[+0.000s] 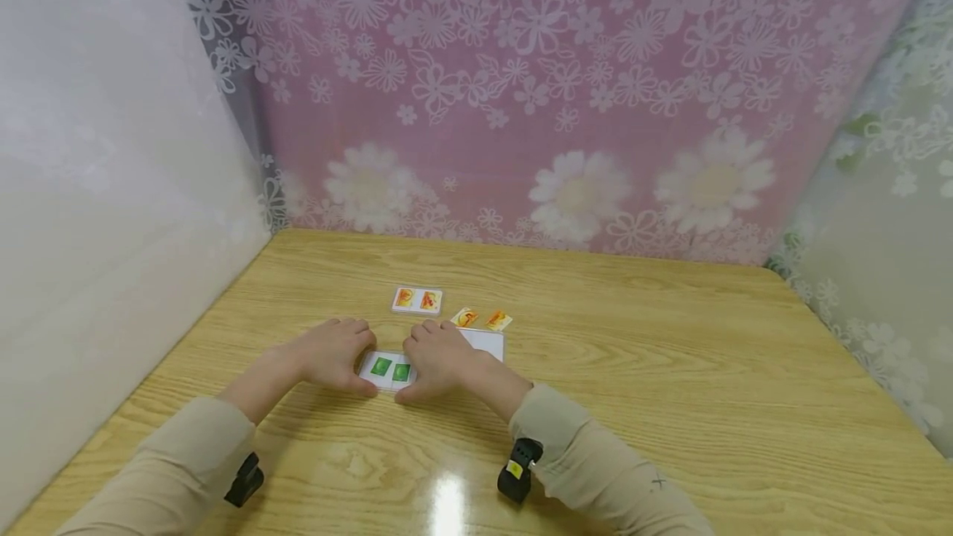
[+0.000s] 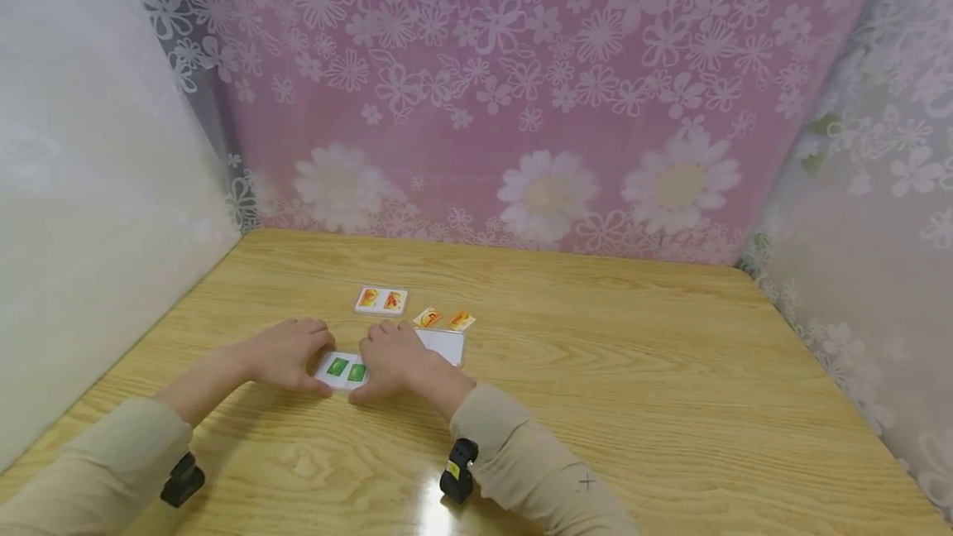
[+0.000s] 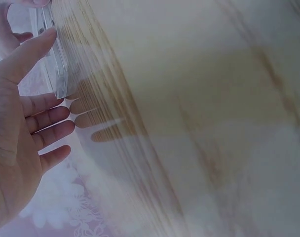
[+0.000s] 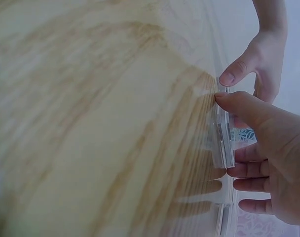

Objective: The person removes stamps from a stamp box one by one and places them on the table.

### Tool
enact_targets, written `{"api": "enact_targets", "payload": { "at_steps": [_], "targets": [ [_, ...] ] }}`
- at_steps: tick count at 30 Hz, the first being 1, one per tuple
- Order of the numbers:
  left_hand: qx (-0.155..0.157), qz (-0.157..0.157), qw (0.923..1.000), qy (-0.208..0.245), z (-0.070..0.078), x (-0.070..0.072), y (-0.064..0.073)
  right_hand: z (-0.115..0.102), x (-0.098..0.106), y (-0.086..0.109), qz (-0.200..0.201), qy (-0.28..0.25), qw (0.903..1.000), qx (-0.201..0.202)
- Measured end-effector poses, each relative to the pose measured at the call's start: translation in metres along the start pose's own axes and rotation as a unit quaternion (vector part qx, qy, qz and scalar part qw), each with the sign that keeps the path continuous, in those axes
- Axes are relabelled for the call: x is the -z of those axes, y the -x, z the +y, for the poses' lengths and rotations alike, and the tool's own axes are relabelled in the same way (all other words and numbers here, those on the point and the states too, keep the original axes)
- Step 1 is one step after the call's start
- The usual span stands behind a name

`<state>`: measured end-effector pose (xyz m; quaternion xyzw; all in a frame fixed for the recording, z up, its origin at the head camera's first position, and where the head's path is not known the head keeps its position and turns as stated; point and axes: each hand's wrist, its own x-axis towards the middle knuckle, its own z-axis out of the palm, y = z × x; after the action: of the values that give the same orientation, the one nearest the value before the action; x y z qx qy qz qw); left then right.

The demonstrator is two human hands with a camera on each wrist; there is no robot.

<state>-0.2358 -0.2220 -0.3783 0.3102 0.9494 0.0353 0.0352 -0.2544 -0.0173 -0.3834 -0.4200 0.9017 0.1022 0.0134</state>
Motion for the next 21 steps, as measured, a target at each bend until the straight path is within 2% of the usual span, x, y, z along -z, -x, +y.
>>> {"api": "enact_targets", "payload": {
  "at_steps": [21],
  "targets": [
    [-0.010, -0.001, 0.9996, -0.028, -0.0008, -0.0044, -0.0064, 0.0025, -0.0013, -0.0038, 0.000, -0.038, 0.9993, -0.004]
  ]
}}
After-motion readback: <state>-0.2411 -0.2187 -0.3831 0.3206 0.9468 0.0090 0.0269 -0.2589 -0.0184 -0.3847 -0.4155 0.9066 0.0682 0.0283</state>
